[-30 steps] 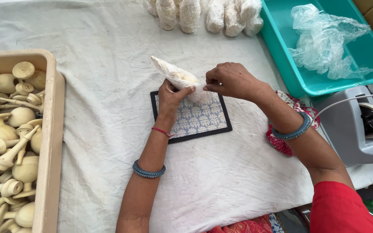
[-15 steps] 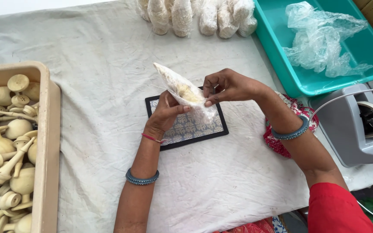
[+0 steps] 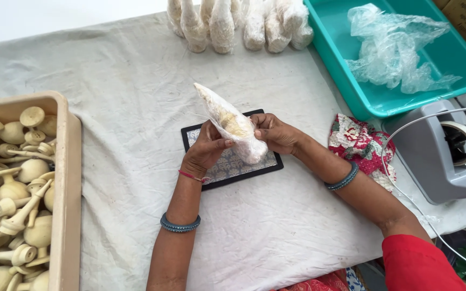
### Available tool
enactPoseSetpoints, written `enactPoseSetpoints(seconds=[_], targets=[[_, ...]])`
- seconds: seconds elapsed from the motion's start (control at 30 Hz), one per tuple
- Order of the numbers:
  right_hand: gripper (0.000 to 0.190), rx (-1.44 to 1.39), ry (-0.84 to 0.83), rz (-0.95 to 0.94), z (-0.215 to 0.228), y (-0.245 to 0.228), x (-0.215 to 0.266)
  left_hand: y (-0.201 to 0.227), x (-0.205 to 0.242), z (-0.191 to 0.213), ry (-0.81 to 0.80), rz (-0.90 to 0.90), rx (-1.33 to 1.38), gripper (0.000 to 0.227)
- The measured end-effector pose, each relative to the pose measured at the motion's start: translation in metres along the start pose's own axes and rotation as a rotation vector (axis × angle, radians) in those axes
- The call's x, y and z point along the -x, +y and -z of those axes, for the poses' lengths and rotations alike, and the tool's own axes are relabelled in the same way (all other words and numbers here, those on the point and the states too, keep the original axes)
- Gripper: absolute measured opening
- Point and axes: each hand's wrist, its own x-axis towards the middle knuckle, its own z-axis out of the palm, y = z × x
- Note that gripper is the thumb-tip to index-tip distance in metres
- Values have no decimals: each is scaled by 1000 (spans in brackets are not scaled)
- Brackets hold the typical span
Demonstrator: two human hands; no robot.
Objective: The person wraps a wooden object in bubble wrap and secures it with tape. They then wipe another wooden object with a cloth, insert a wooden stick into it, and wipe it again.
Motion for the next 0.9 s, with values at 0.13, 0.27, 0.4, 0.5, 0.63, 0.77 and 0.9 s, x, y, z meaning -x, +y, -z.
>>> enactPoseSetpoints(seconds=[0.13, 0.27, 0.4, 0.5, 0.63, 0.77, 0.9], targets=[[20, 178, 266, 0, 0, 5, 11, 9, -2, -3, 49, -86, -16, 67], [20, 1007, 613, -156, -57, -24, 61, 15, -7, -10, 167, -162, -87, 61], [22, 1352, 481, 56, -128, -59, 165, 7, -14, -9, 232, -181, -164, 60], [15, 1329, 227, 16, -156, -83, 252, 1, -19, -9, 301, -204, -227, 61], [15, 1432, 868, -10, -151, -92, 352, -1, -12, -11, 405, -212, -372, 57], [20, 1423, 1604, 79, -123, -109, 402, -1, -13, -13, 448, -229, -444, 48], [26, 1531, 1550, 153, -61, -117, 433, -2, -15, -23, 414, -276, -453, 47]])
